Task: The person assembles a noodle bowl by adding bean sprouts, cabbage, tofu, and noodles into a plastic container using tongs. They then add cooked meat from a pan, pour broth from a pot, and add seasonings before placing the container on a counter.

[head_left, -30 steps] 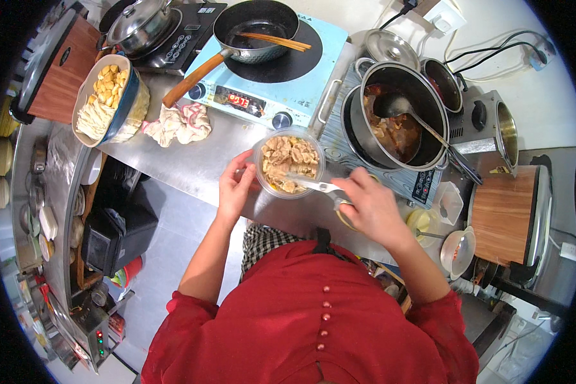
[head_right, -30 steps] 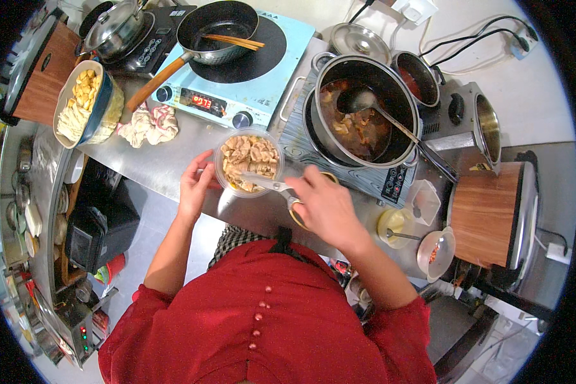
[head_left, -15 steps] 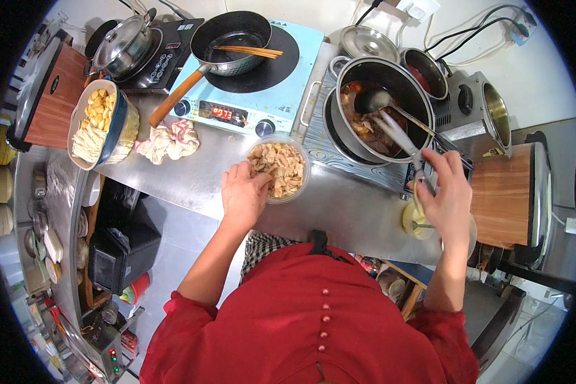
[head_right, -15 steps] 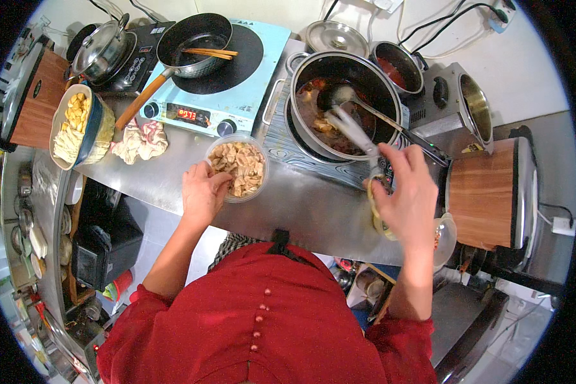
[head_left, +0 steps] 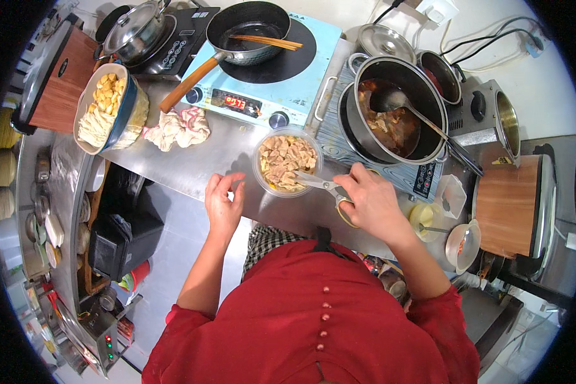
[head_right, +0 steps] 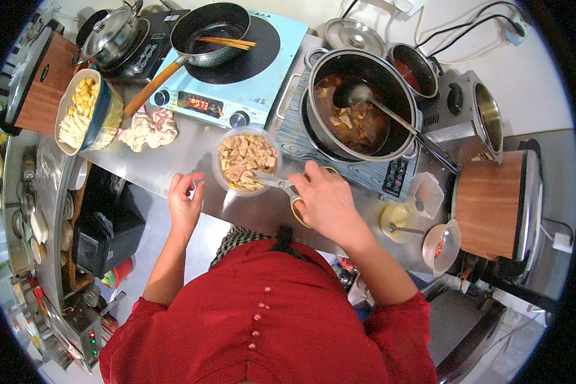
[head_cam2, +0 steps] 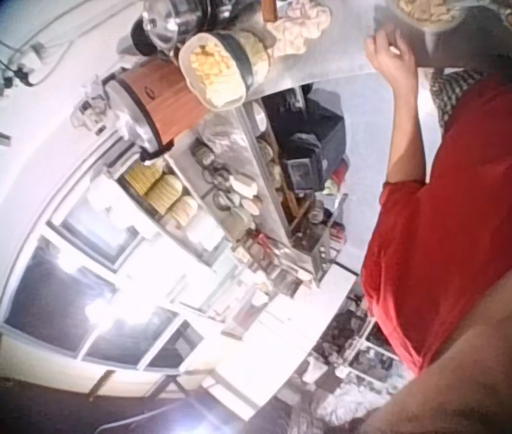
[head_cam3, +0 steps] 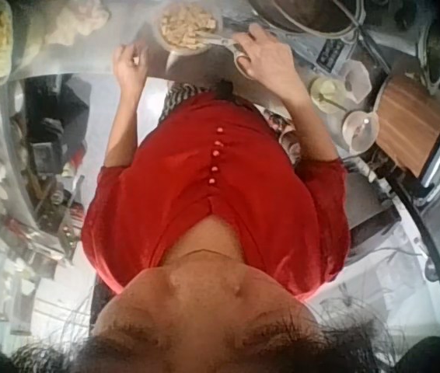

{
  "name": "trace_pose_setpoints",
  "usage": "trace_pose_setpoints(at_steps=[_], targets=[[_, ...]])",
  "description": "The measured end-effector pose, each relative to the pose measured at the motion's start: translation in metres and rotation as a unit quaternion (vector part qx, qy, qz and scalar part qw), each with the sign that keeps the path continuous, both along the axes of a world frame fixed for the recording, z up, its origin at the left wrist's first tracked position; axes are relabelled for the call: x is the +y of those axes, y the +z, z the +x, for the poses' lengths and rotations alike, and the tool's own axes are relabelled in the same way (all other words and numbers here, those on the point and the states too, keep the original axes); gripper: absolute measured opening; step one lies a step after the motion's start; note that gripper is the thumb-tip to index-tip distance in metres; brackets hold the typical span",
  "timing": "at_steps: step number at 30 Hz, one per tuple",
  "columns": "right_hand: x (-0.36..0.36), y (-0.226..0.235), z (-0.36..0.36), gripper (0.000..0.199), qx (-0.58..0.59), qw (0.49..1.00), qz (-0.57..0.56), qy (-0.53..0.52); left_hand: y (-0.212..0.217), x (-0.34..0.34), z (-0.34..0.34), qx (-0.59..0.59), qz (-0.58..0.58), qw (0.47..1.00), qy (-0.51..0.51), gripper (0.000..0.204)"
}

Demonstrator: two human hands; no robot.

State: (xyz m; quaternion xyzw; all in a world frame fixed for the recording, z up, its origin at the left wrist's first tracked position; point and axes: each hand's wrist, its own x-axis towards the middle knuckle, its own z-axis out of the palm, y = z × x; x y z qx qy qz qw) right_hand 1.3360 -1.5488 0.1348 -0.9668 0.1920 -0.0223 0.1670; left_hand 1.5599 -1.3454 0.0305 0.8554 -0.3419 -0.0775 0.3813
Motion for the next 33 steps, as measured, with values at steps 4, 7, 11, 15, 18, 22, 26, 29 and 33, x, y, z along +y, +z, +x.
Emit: trace_pose_setpoints(at_steps=[4, 7, 11, 15, 18, 22, 26, 29, 33], targets=[[0.001, 0.010, 0.002, 0.037, 0.017, 1.000, 0.000, 0.002, -0.005, 0.010, -0.003, 0.029, -0.033, 0.999, 0.001, 0.017], [0.003, 0.013, 0.012, 0.039, 0.001, 1.000, -0.007, -0.004, -0.006, 0.011, -0.001, 0.040, -0.049, 0.998, -0.002, 0.015], [0.008, 0.005, 0.043, 0.038, -0.029, 0.999, -0.028, -0.017, -0.003, 0.004, 0.001, 0.037, -0.065, 0.997, -0.012, 0.015], [0.009, -0.006, 0.067, 0.035, 0.019, 0.997, -0.078, -0.008, 0.002, -0.001, 0.000, 0.064, -0.084, 0.994, -0.027, 0.015], [0.010, -0.006, 0.063, 0.034, 0.073, 0.995, -0.051, -0.039, 0.003, 0.001, 0.001, 0.076, -0.087, 0.993, -0.028, 0.015], [0.013, -0.009, 0.060, 0.035, 0.004, 0.996, -0.082, -0.022, 0.000, 0.001, 0.000, 0.095, -0.089, 0.991, -0.021, 0.014], [0.019, -0.020, 0.073, 0.034, 0.023, 0.995, -0.091, -0.043, -0.001, -0.001, 0.006, 0.108, -0.093, 0.989, -0.041, 0.013], [0.019, -0.020, 0.068, 0.033, 0.042, 0.994, -0.032, -0.093, 0.000, 0.001, 0.011, 0.105, -0.094, 0.989, -0.047, 0.014], [0.013, -0.004, 0.047, 0.034, -0.022, 0.990, 0.052, -0.129, -0.003, 0.002, 0.019, 0.104, -0.092, 0.989, -0.049, 0.014]])
